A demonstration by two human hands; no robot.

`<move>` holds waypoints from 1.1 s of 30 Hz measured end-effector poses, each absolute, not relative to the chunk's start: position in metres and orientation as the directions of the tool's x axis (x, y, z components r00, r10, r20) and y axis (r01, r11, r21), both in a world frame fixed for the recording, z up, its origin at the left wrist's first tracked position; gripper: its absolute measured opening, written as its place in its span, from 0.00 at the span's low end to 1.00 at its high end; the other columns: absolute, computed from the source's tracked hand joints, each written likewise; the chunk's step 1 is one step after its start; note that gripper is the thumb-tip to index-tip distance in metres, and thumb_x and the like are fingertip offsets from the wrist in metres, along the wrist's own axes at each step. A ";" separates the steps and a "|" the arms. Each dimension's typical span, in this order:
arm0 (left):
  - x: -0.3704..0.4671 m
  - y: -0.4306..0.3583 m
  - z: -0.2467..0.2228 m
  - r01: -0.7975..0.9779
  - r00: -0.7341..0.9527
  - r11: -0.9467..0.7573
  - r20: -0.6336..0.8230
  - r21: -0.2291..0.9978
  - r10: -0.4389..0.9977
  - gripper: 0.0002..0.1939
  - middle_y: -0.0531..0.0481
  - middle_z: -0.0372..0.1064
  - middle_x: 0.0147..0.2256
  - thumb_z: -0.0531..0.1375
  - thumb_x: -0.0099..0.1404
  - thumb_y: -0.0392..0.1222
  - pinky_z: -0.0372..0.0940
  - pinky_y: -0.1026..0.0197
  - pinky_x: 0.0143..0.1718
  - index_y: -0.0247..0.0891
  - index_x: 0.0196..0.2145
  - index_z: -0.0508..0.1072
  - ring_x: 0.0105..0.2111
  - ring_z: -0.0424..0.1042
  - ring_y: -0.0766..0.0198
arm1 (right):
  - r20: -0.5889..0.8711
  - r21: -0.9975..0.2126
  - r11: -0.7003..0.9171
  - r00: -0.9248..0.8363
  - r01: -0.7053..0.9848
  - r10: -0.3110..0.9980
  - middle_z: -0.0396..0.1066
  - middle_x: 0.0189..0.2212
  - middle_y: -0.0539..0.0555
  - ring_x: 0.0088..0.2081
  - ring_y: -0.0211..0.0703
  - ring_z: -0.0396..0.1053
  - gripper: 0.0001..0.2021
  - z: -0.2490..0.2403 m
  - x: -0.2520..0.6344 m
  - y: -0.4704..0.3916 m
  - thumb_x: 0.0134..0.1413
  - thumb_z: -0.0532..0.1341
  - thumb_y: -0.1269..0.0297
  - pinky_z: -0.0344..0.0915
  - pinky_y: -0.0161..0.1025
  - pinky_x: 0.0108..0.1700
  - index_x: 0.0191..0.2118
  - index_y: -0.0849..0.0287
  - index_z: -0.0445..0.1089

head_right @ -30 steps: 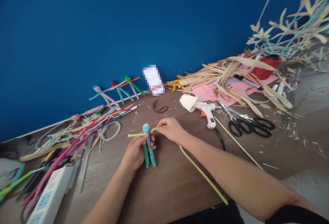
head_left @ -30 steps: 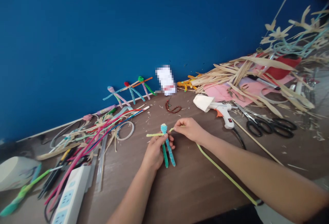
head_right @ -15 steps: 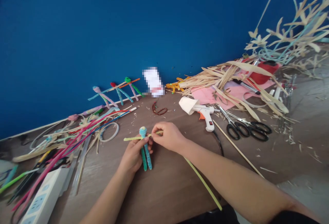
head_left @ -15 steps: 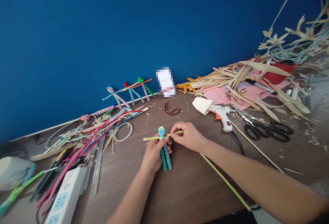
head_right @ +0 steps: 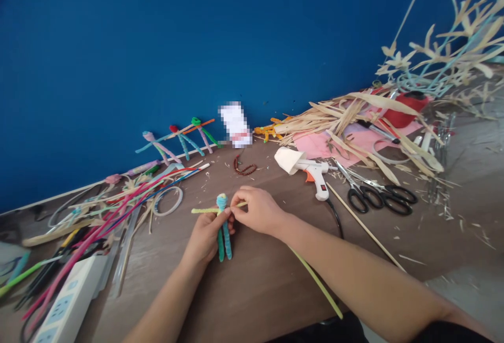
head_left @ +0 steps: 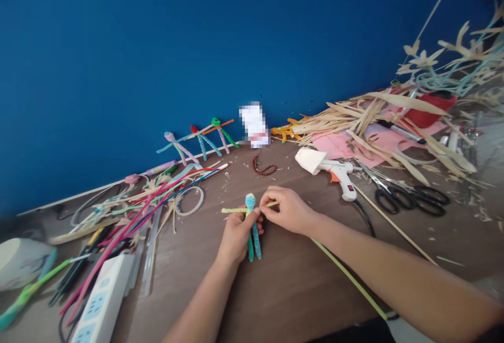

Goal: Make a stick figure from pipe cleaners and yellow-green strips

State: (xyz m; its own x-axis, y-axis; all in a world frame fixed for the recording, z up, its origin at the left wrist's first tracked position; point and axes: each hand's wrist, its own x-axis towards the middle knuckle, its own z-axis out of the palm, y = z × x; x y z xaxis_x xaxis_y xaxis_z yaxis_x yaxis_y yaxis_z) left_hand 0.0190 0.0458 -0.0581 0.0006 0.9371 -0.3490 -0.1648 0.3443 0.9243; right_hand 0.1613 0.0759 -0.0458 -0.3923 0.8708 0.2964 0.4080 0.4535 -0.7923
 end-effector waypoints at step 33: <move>0.020 0.043 -0.059 -0.091 -0.066 0.246 -0.253 0.965 0.965 0.10 0.54 0.62 0.19 0.60 0.49 0.43 0.60 0.68 0.22 0.32 0.26 0.67 0.19 0.62 0.71 | 0.262 -0.834 0.380 -0.318 0.400 0.911 0.68 0.22 0.49 0.24 0.33 0.63 0.04 -0.044 0.161 0.075 0.44 0.56 0.69 0.56 0.30 0.27 0.24 0.60 0.68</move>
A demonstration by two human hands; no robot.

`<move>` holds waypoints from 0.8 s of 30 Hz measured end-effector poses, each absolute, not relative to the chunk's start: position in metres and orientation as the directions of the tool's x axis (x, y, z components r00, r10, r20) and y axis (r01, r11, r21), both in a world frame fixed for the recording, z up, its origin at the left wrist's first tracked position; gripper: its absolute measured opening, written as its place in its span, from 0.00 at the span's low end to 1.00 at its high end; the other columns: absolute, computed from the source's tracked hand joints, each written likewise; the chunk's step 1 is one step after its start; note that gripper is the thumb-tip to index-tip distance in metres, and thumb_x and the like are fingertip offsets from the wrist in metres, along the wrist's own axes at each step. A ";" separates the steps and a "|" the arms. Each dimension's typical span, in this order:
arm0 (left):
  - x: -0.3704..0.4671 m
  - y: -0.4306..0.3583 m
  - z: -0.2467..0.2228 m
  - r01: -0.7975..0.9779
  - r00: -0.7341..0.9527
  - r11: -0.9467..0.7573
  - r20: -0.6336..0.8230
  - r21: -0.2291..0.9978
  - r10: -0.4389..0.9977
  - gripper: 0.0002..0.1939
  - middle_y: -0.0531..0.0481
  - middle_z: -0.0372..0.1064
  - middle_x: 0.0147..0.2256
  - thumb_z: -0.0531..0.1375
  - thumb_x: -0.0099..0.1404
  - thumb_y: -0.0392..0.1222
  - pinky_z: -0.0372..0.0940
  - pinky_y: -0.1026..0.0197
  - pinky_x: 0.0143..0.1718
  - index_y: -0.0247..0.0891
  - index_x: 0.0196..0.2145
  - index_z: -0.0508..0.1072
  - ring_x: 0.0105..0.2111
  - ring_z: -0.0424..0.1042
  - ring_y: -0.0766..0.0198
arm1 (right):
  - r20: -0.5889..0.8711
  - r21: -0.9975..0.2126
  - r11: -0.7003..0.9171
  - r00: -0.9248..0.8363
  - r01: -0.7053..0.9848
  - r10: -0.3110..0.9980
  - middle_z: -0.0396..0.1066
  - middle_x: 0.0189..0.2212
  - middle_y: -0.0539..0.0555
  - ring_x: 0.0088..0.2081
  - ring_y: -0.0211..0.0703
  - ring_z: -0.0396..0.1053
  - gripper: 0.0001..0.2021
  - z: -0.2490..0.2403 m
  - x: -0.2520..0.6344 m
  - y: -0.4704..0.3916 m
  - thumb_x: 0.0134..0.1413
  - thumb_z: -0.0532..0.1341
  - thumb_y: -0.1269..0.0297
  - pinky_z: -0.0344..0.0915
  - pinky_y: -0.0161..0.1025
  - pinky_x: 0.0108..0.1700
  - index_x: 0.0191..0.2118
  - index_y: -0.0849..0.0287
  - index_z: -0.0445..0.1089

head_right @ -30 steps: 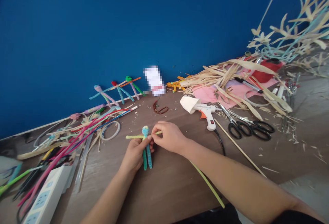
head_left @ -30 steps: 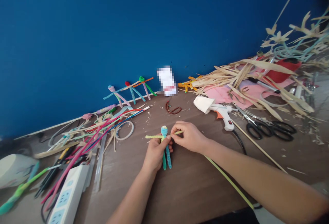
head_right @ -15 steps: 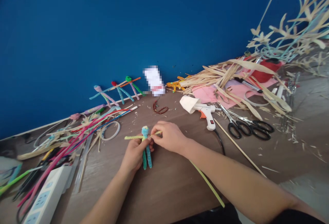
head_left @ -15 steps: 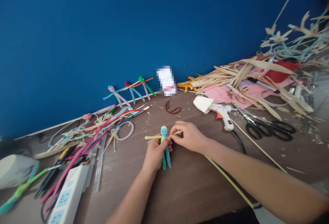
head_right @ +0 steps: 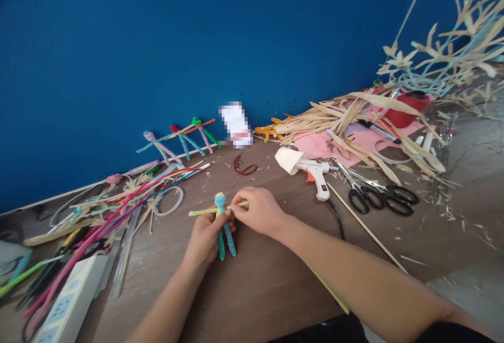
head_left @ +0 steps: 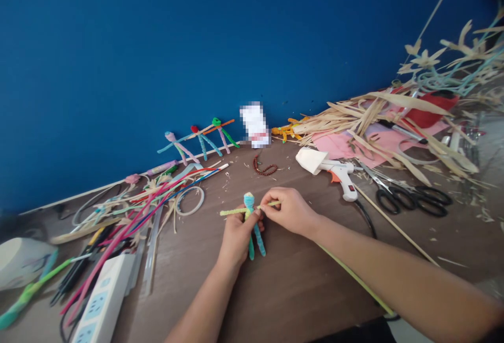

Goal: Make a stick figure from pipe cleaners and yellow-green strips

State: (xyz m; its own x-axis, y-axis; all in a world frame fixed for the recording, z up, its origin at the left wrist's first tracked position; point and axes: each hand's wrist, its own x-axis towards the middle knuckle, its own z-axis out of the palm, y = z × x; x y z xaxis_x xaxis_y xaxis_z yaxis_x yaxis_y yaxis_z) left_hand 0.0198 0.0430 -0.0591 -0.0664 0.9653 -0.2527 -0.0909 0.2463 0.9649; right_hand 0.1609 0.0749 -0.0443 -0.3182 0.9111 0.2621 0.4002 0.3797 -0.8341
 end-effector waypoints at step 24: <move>0.022 0.044 -0.052 -0.294 0.084 0.405 -0.399 0.866 0.913 0.13 0.51 0.66 0.20 0.59 0.51 0.47 0.62 0.67 0.22 0.32 0.24 0.68 0.18 0.64 0.71 | 0.270 -0.830 0.387 -0.316 0.401 0.909 0.65 0.25 0.50 0.28 0.35 0.64 0.04 -0.052 0.162 0.082 0.45 0.56 0.69 0.61 0.32 0.32 0.25 0.60 0.67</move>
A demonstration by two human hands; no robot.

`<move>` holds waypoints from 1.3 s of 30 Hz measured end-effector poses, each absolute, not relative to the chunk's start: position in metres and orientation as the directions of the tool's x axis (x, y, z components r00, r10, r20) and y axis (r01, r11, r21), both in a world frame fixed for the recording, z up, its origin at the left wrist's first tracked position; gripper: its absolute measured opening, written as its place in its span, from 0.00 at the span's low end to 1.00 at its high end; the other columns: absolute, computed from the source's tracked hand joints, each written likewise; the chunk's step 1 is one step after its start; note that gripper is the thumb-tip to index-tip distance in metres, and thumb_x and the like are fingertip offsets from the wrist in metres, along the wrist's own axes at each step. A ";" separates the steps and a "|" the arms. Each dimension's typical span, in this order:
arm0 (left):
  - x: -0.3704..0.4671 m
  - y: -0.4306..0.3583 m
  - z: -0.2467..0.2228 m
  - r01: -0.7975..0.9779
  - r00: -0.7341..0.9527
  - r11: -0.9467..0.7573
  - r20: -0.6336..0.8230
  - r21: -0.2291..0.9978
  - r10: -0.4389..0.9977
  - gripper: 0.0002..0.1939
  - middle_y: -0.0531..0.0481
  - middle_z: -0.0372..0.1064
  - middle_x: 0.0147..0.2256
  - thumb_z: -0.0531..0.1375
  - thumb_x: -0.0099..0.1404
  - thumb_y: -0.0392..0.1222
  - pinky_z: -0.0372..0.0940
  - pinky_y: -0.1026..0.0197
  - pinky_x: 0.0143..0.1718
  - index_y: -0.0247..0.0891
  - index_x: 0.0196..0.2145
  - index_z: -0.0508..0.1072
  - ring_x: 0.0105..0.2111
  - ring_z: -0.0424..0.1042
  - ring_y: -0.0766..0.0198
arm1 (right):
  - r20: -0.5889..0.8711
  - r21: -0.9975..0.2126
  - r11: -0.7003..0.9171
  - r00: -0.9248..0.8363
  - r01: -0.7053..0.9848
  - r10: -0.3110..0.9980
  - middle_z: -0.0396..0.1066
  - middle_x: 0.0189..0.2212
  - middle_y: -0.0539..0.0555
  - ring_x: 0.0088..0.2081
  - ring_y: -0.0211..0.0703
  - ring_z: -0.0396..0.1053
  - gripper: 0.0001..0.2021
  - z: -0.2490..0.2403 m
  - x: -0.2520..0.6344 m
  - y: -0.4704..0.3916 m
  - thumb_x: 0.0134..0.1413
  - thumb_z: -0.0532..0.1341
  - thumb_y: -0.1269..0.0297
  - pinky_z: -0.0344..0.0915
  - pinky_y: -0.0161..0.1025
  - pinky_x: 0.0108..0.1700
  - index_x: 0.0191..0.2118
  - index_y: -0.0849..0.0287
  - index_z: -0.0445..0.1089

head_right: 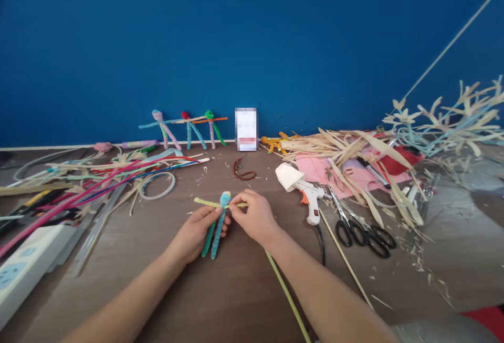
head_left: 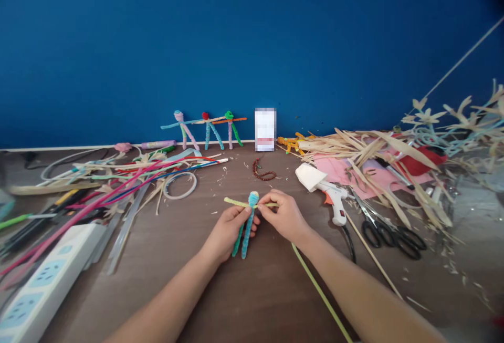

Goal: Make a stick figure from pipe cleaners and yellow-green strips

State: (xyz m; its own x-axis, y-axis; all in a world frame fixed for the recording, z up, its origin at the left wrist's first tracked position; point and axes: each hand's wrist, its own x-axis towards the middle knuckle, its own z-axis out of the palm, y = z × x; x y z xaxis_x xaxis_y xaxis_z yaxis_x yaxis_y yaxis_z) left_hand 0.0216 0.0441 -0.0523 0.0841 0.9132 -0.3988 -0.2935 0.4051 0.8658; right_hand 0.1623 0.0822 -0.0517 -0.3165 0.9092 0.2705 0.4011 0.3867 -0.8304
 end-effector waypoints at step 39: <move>0.017 0.046 -0.054 -0.361 0.154 0.361 -0.327 0.860 0.932 0.11 0.51 0.68 0.22 0.60 0.51 0.44 0.62 0.68 0.23 0.33 0.28 0.67 0.18 0.64 0.72 | -0.064 -0.935 0.076 -0.376 0.346 0.924 0.63 0.18 0.47 0.21 0.30 0.57 0.07 -0.043 0.164 0.088 0.39 0.60 0.65 0.55 0.30 0.25 0.21 0.64 0.66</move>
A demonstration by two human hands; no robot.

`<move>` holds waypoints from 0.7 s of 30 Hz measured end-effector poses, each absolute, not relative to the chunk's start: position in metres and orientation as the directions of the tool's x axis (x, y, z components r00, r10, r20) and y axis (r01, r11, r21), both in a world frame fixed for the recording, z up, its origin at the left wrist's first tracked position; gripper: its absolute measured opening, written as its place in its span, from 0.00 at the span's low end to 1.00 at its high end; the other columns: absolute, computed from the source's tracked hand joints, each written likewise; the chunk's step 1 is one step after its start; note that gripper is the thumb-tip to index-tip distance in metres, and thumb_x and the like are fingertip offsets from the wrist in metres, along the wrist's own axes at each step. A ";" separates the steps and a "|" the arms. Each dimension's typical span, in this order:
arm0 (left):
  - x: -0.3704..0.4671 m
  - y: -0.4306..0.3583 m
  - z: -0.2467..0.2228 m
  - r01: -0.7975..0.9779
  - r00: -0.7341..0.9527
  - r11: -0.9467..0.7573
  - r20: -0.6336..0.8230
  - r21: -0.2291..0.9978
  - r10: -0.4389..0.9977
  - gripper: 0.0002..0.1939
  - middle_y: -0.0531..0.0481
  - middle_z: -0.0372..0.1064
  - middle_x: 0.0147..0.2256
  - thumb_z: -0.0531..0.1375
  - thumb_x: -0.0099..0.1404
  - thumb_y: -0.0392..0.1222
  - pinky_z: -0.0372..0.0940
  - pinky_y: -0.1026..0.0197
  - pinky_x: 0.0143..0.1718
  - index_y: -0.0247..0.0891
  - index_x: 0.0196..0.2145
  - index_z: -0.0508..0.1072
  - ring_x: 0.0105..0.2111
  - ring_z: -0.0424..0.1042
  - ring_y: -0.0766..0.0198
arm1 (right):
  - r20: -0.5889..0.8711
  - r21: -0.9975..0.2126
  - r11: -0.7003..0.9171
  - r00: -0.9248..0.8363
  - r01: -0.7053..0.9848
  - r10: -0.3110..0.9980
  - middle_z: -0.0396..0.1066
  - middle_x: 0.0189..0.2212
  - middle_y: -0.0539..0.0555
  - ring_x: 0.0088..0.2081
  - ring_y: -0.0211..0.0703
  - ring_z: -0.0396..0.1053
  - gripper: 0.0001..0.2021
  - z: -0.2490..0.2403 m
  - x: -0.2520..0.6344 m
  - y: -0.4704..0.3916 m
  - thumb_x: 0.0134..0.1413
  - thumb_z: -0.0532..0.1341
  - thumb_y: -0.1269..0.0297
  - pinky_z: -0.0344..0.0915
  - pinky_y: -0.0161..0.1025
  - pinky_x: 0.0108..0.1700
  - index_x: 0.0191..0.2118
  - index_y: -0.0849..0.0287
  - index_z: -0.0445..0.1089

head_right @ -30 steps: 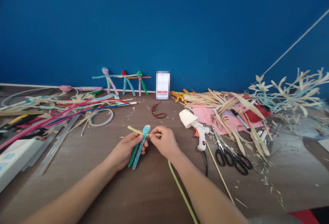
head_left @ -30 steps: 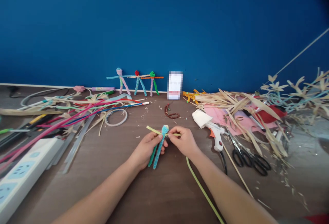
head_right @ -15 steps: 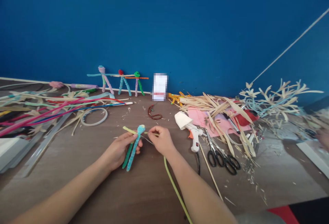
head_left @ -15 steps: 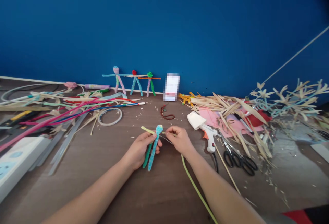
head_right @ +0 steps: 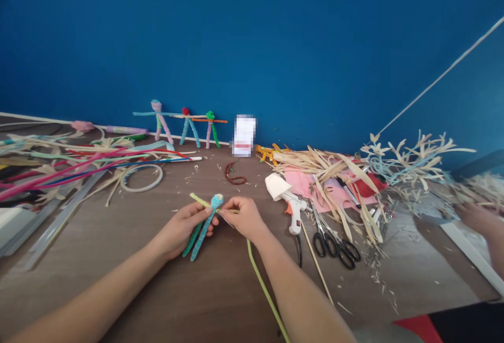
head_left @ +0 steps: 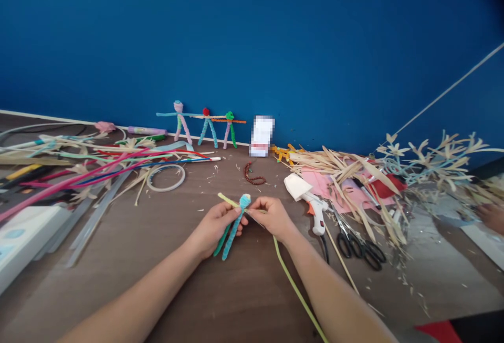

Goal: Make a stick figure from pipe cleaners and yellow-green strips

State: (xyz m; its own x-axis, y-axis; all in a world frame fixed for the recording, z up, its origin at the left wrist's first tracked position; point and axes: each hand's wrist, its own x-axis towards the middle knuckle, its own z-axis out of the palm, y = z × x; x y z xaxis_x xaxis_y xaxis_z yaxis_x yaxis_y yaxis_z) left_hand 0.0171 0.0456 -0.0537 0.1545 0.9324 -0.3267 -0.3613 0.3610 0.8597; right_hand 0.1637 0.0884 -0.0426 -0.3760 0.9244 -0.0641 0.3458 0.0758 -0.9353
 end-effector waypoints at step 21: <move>0.017 0.045 -0.064 -0.233 0.219 0.366 -0.318 0.901 0.922 0.13 0.53 0.67 0.23 0.58 0.53 0.47 0.62 0.67 0.25 0.33 0.29 0.64 0.20 0.64 0.72 | -0.205 -0.966 -0.095 -0.485 0.241 0.850 0.54 0.11 0.42 0.15 0.28 0.48 0.09 -0.056 0.170 0.093 0.39 0.61 0.62 0.45 0.28 0.18 0.20 0.62 0.63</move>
